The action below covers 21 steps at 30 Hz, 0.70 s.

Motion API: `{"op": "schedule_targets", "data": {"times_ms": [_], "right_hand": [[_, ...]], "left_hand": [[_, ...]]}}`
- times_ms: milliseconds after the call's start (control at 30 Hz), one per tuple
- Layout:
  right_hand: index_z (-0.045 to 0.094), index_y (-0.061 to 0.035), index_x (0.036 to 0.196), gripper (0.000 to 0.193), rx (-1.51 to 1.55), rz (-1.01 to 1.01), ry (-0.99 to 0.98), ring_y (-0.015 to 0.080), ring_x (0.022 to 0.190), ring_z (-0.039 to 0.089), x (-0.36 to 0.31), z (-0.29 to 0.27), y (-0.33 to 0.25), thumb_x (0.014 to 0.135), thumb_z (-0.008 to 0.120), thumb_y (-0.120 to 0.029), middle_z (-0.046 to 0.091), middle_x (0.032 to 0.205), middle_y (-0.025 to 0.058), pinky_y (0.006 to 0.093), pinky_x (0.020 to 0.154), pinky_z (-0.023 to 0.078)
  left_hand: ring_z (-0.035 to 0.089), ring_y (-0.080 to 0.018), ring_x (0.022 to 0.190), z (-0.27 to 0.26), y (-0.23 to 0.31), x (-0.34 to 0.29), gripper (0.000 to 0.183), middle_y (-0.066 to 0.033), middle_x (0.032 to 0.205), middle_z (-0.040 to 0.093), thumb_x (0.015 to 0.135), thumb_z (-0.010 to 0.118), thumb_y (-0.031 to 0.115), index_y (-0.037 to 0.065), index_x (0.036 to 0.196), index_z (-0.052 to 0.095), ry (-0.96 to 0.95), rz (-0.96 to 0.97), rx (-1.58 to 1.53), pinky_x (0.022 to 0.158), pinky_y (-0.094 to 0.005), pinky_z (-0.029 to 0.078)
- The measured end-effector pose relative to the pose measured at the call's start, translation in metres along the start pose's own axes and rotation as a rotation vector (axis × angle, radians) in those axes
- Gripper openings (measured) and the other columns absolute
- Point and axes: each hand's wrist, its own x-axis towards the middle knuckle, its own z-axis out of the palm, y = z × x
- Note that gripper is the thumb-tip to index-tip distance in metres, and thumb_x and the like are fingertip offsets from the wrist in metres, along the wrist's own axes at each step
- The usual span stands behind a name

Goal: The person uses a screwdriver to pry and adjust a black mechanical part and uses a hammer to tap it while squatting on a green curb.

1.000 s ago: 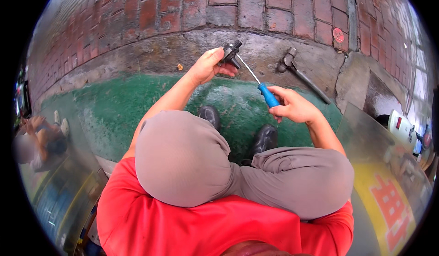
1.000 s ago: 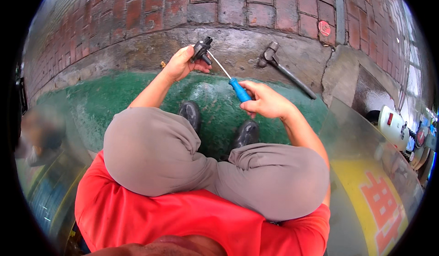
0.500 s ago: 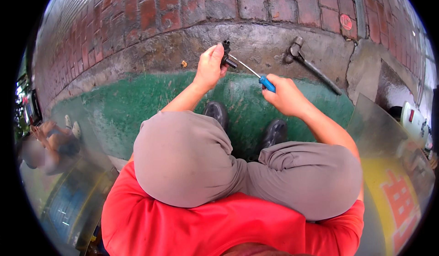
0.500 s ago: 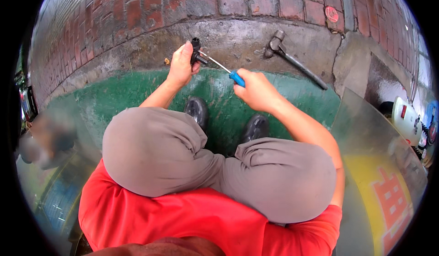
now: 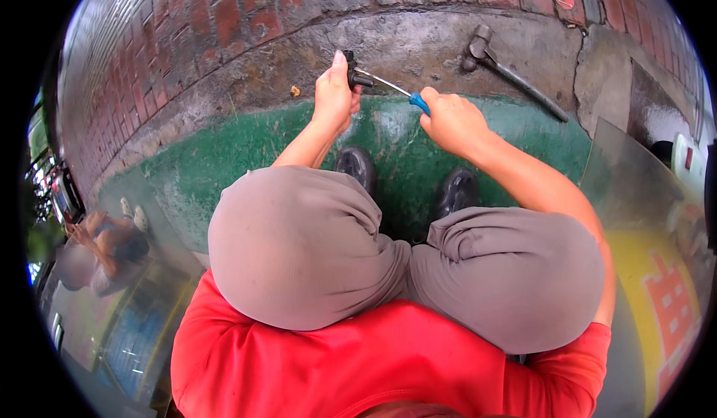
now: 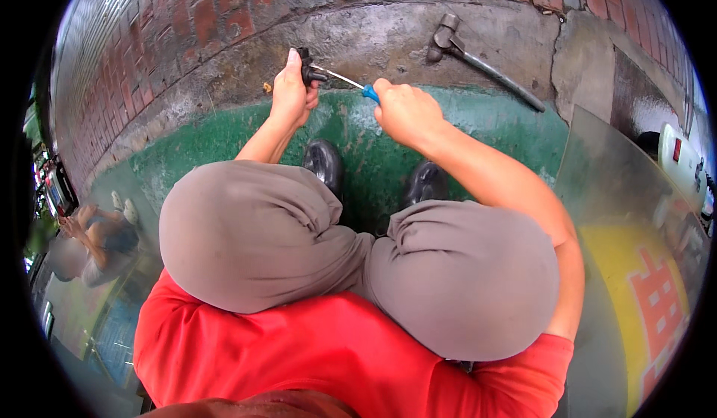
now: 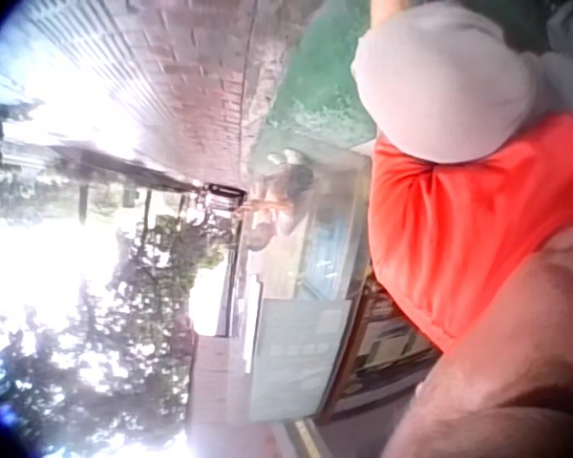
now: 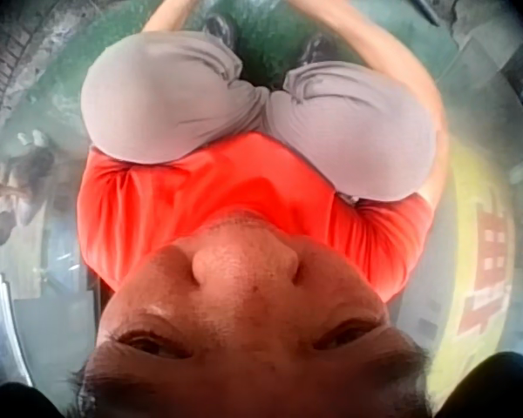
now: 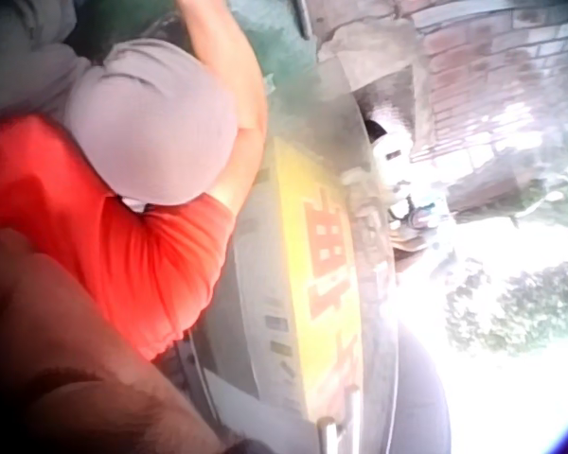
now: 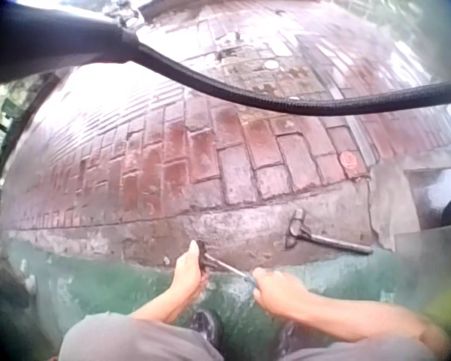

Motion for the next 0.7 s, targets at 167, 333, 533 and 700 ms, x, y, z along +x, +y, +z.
{"op": "schedule_targets", "data": {"times_ms": [167, 333, 533, 700], "right_hand": [[0.055, 0.0005, 0.101, 0.024, 0.027, -0.004, -0.069, 0.0431, 0.090, 0.066, 0.013, 0.002, 0.004, 0.085, 0.062, -0.015, 0.067, 0.091, 0.0260, 0.0521, 0.077, 0.052], [0.054, -0.0010, 0.109, 0.038, 0.400, -0.030, -0.085, 0.0313, 0.086, 0.065, -0.002, -0.011, 0.021, 0.083, 0.070, -0.023, 0.065, 0.093, 0.0192, 0.0423, 0.073, 0.049], [0.057, 0.0005, 0.112, 0.041, 0.431, 0.049, 0.066, 0.0391, 0.088, 0.063, -0.008, -0.014, 0.032, 0.080, 0.071, -0.021, 0.063, 0.095, 0.0238, 0.0455, 0.078, 0.049], [0.058, -0.0004, 0.119, 0.045, 0.153, 0.117, 0.279, 0.0418, 0.098, 0.062, -0.003, -0.021, 0.048, 0.078, 0.070, -0.015, 0.060, 0.111, 0.0259, 0.0466, 0.085, 0.050]], "left_hand": [[0.035, -0.0113, 0.045, -0.002, -0.005, 0.013, 0.061, -0.0054, 0.067, 0.050, 0.098, 0.035, 0.065, 0.007, 0.090, 0.051, -0.047, -0.223, -0.200, 0.039, -0.0265, 0.028], [0.035, -0.0088, 0.045, -0.032, -0.009, 0.009, 0.072, -0.0032, 0.070, 0.049, 0.089, 0.031, 0.077, 0.010, 0.099, 0.056, -0.370, -0.355, -0.491, 0.040, -0.0229, 0.027], [0.050, -0.0133, 0.059, -0.033, -0.016, 0.029, 0.064, -0.0053, 0.078, 0.055, 0.095, 0.036, 0.068, 0.009, 0.103, 0.058, -0.434, -0.356, -0.507, 0.049, -0.0254, 0.040], [0.056, -0.0143, 0.064, -0.015, -0.025, 0.070, 0.043, -0.0076, 0.081, 0.062, 0.099, 0.055, 0.045, 0.003, 0.097, 0.058, -0.270, -0.243, -0.102, 0.054, -0.0296, 0.046]]}}
